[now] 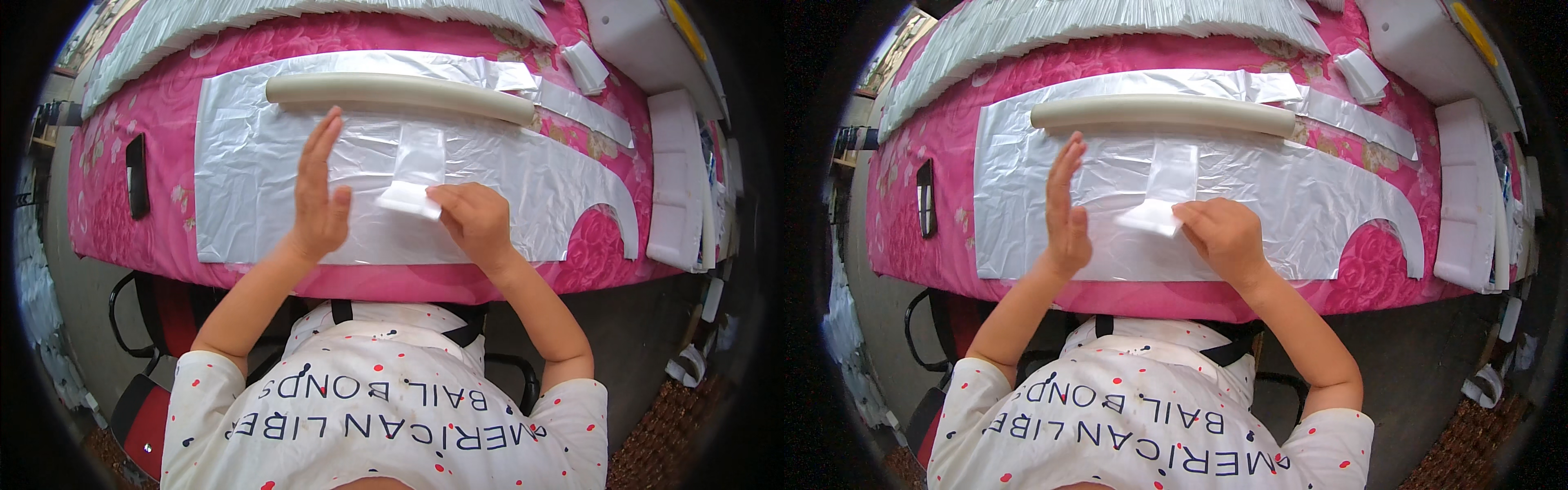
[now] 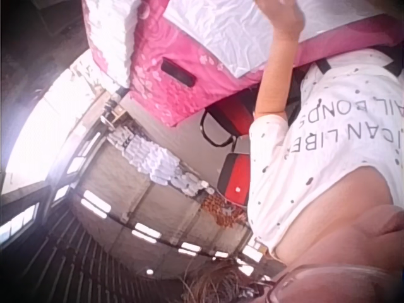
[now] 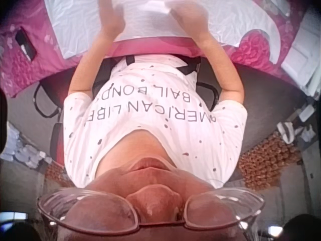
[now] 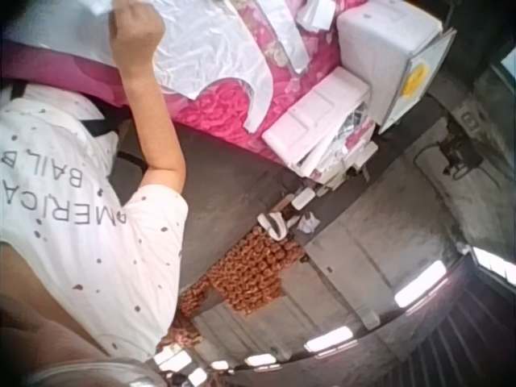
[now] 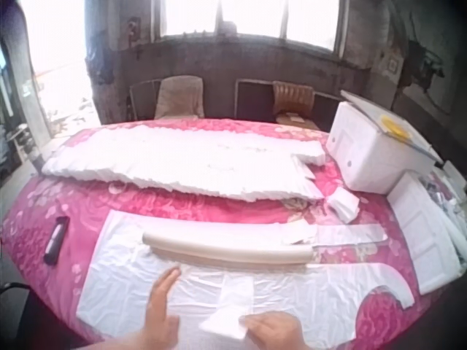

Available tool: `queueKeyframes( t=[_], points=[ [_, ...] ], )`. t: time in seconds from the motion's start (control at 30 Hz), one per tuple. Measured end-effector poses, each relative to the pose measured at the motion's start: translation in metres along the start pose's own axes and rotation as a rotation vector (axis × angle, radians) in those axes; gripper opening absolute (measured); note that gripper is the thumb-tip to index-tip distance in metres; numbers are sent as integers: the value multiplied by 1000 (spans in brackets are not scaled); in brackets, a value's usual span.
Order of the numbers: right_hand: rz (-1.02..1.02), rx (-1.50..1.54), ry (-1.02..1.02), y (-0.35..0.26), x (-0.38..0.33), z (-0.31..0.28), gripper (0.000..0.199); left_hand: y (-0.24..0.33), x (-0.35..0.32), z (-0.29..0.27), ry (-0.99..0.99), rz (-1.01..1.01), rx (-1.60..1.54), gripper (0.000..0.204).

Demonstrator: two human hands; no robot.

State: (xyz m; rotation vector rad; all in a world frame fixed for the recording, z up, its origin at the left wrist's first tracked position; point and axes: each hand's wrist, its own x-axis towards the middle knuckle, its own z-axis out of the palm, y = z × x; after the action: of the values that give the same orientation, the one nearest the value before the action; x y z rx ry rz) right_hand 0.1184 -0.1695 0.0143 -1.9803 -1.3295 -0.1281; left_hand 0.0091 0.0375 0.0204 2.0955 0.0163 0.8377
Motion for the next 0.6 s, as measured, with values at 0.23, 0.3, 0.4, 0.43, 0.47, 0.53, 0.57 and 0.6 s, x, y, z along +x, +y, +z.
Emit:
queueKeyframes(
  t=[0.23,0.3,0.4,0.43,0.47,0.53,0.57,0.6],
  points=[
    [-82,-190,-161,-4,-25,-13,37,-7,-11,-26,-399,117,107,53],
    [-55,-193,-177,-9,-30,-22,39,-6,-12,-20,-505,134,95,52],
    [-116,-94,-187,-30,-25,-9,40,-6,3,-8,-663,241,137,52],
    [-164,-73,-253,-33,-25,2,43,-6,12,-2,-705,265,144,53],
    [-153,-63,-294,-39,-23,8,47,-5,22,7,-746,290,150,54],
    [-134,-38,-373,-47,-18,19,54,-9,40,25,-811,335,181,57],
    [-102,-32,-442,-45,-18,25,63,-11,49,33,-832,354,206,59],
    [-85,-38,-454,-44,-19,29,64,-16,56,42,-856,374,226,61]
  ],
)
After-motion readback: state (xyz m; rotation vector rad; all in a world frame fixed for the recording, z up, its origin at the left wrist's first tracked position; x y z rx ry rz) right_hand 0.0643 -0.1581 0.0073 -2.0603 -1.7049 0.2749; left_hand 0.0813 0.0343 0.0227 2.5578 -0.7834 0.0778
